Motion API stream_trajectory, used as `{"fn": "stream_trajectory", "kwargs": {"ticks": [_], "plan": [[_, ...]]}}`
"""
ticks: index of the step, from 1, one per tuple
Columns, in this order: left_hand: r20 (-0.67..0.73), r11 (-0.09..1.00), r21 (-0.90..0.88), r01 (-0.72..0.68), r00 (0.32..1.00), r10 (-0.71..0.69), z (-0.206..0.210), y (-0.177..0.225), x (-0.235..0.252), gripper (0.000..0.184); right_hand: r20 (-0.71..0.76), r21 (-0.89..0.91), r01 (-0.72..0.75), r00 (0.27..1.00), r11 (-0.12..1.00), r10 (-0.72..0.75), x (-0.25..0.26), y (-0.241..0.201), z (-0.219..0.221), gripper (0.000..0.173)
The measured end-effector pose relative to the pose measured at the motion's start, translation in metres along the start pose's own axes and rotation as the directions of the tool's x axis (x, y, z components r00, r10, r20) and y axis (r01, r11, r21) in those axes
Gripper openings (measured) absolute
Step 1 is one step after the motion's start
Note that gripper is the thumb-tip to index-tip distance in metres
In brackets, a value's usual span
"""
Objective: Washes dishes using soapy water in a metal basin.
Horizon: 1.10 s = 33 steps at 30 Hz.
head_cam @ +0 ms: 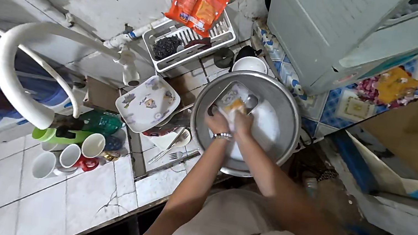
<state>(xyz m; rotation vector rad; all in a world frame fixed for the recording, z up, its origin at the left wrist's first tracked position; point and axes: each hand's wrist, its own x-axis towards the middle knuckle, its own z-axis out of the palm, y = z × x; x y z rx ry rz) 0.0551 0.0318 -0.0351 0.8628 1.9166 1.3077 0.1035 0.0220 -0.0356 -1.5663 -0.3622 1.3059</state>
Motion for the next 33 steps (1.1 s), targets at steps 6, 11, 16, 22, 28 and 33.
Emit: {"fn": "stream_trajectory", "kwargs": {"ticks": [6,11,16,22,28,33], "plan": [[0.237,0.992,0.102,0.077,0.966,-0.099,-0.014,0.0,0.012,0.03,0.169,-0.157,0.019,0.986,0.987,0.008,0.004,0.011,-0.015,0.034],[0.508,0.808,0.392,-0.44,0.835,0.209,-0.035,0.012,0.033,0.029,0.317,-0.677,0.237,0.948,0.697,-0.015,0.008,-0.024,-0.041,0.044],[0.397,0.747,0.136,-0.651,0.726,0.561,-0.028,0.018,0.038,0.027,0.276,-0.592,0.266,0.954,0.761,-0.119,0.013,-0.02,-0.038,0.035],[0.033,0.903,-0.085,-0.421,0.905,0.425,-0.007,0.008,0.022,0.032,0.097,0.0,0.178,0.98,0.984,-0.177,0.011,0.003,-0.02,0.026],[-0.049,0.964,-0.261,0.052,0.997,-0.067,0.01,0.011,0.011,0.029,0.047,0.069,0.083,0.995,0.994,-0.086,-0.002,0.009,-0.002,0.027],[-0.074,0.951,-0.245,0.189,0.974,-0.213,0.01,0.01,0.012,0.034,0.102,0.014,0.076,0.992,0.997,-0.077,-0.006,0.01,-0.005,0.029]]}}
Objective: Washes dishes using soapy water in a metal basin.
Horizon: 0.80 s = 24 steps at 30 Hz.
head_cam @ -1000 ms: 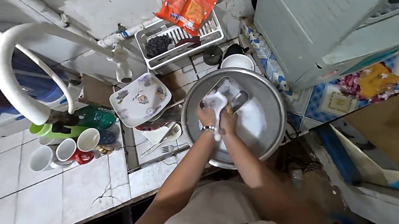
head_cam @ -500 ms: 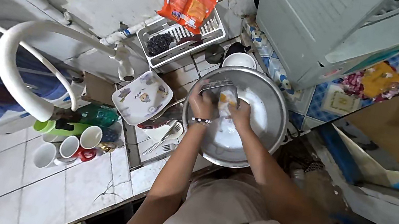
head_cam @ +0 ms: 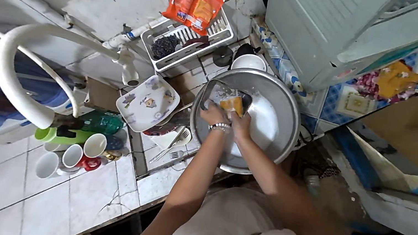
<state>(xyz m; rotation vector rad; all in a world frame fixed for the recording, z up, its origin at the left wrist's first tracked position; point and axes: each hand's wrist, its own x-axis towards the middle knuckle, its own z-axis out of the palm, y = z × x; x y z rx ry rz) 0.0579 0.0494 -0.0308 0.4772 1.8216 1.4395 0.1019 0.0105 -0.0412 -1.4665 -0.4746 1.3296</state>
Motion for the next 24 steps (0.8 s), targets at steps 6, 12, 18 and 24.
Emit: {"fn": "stream_trajectory", "kwargs": {"ticks": [6,12,18,24], "plan": [[0.07,0.999,0.046,-0.017,0.997,0.014,-0.005,-0.005,-0.004,0.037,0.023,-0.208,0.118,0.993,0.971,-0.116,0.009,-0.006,-0.021,0.045],[0.376,0.873,0.26,-0.412,0.876,0.302,-0.027,-0.021,-0.015,0.034,0.108,-0.657,0.371,0.908,0.656,-0.405,0.026,-0.041,-0.051,0.06],[0.579,0.791,0.45,-0.414,0.81,0.095,-0.031,-0.019,-0.008,0.03,0.211,-0.735,0.48,0.833,0.478,-0.512,0.028,-0.062,-0.053,0.047],[0.659,0.787,0.477,-0.393,0.752,-0.024,-0.032,-0.016,-0.014,0.036,0.103,-0.769,0.427,0.817,0.475,-0.567,0.021,-0.061,-0.038,0.059]]}}
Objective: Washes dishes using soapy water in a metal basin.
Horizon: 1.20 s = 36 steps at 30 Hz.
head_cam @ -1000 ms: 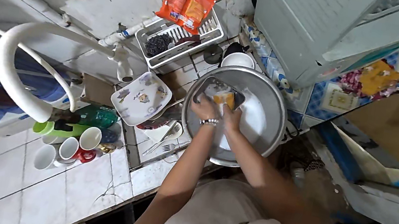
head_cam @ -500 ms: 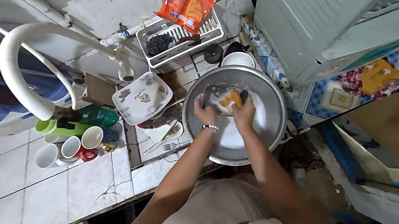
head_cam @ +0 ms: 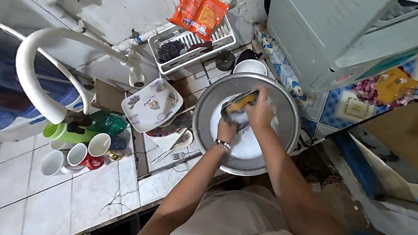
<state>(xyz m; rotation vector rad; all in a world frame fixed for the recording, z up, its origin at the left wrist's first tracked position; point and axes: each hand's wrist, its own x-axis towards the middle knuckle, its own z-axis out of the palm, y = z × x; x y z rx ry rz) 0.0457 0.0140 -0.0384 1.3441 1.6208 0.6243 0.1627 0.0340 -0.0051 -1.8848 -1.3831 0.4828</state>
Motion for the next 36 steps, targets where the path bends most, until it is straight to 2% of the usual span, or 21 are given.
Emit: {"fn": "stream_trajectory", "kwargs": {"ticks": [3,6,8,10,13,16,20,22,24,27,30,32,34,36], "plan": [[0.022,0.999,-0.04,-0.015,1.0,0.016,0.001,-0.001,0.001,0.038,-0.103,-0.083,0.121,0.986,0.989,-0.129,-0.008,-0.004,0.015,0.075],[-0.017,0.993,-0.118,0.007,1.0,-0.009,0.0,0.002,-0.001,0.037,-0.112,-0.126,0.164,0.978,0.978,-0.178,-0.009,-0.006,0.02,0.091],[-0.062,0.976,-0.217,0.031,0.997,-0.046,0.001,0.003,-0.002,0.039,-0.008,-0.165,0.128,0.991,0.978,-0.131,-0.009,-0.01,0.017,0.109],[-0.084,0.942,-0.332,0.049,0.993,-0.081,0.0,0.001,0.0,0.049,0.124,-0.219,0.069,0.991,0.973,-0.042,-0.008,-0.014,0.012,0.125],[-0.045,0.911,-0.404,0.082,0.993,-0.109,-0.001,0.0,-0.001,0.06,0.236,-0.259,-0.009,0.969,0.966,0.073,-0.003,-0.017,0.006,0.134],[0.023,0.894,-0.426,0.138,0.99,-0.141,-0.005,0.004,-0.007,0.053,0.341,-0.253,-0.053,0.93,0.966,0.141,0.003,-0.014,0.003,0.136],[0.101,0.795,-0.568,0.215,0.976,-0.192,-0.008,0.008,-0.009,0.063,0.406,-0.199,-0.05,0.905,0.979,0.129,0.01,-0.003,0.001,0.128],[0.092,0.76,-0.602,0.244,0.967,-0.237,-0.009,0.011,-0.011,0.058,0.407,-0.169,-0.047,0.907,0.985,0.113,0.01,0.002,-0.001,0.111],[0.086,0.786,-0.558,0.265,0.961,-0.263,-0.012,0.015,-0.011,0.05,0.401,-0.163,-0.03,0.911,0.986,0.094,0.01,0.012,-0.001,0.095],[0.09,0.88,-0.387,0.275,0.961,-0.26,-0.012,0.01,-0.013,0.042,0.416,-0.168,-0.029,0.904,0.985,0.098,0.007,0.024,-0.001,0.08],[0.113,0.906,-0.318,0.279,0.96,-0.256,-0.008,0.003,-0.019,0.038,0.402,-0.214,-0.019,0.909,0.977,0.106,0.004,0.02,-0.007,0.064],[0.172,0.895,-0.33,0.299,0.952,-0.254,-0.005,0.005,-0.024,0.037,0.334,-0.224,-0.007,0.939,0.975,0.083,0.0,0.018,-0.01,0.056],[0.218,0.886,-0.35,0.304,0.946,-0.239,-0.003,0.009,-0.027,0.037,0.207,-0.207,0.043,0.978,0.977,0.001,-0.003,0.023,-0.006,0.05],[0.251,0.893,-0.334,0.3,0.942,-0.223,-0.003,0.012,-0.028,0.039,0.085,-0.204,0.11,0.992,0.973,-0.094,-0.003,0.026,-0.001,0.055]]}}
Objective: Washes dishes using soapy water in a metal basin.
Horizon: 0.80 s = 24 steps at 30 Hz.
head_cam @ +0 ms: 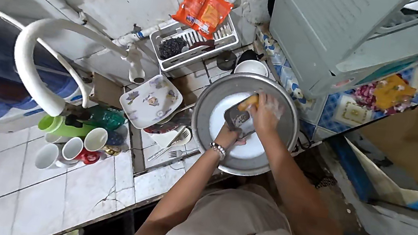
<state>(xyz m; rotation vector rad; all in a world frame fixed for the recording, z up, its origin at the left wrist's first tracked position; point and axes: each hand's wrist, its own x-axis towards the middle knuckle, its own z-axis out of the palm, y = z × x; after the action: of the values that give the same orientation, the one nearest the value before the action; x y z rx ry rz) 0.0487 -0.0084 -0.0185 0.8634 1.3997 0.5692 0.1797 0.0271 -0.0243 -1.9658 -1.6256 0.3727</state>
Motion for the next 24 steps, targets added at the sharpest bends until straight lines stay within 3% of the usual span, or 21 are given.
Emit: {"fn": "stream_trajectory", "kwargs": {"ticks": [4,9,15,20,24], "plan": [[0.04,0.999,0.046,0.019,0.999,-0.02,0.002,0.005,-0.002,0.045,-0.044,-0.016,0.068,0.997,0.998,-0.069,-0.01,-0.012,0.006,0.089],[0.051,0.999,-0.007,0.037,0.998,-0.037,0.0,0.008,-0.003,0.049,-0.001,-0.006,0.156,0.988,0.988,-0.156,-0.017,-0.023,0.013,0.095],[-0.043,0.99,-0.137,0.043,0.998,-0.049,-0.01,0.022,-0.005,0.056,0.284,-0.023,-0.004,0.959,1.0,0.01,-0.012,-0.034,-0.005,0.123],[-0.035,0.98,-0.176,0.089,0.995,-0.096,-0.011,0.024,-0.007,0.049,0.415,-0.049,-0.165,0.893,0.985,0.171,0.001,-0.037,-0.009,0.131],[-0.064,0.949,-0.283,0.141,0.984,-0.165,-0.01,0.023,-0.007,0.045,0.491,-0.082,-0.202,0.844,0.976,0.216,0.01,-0.028,-0.013,0.117]]}}
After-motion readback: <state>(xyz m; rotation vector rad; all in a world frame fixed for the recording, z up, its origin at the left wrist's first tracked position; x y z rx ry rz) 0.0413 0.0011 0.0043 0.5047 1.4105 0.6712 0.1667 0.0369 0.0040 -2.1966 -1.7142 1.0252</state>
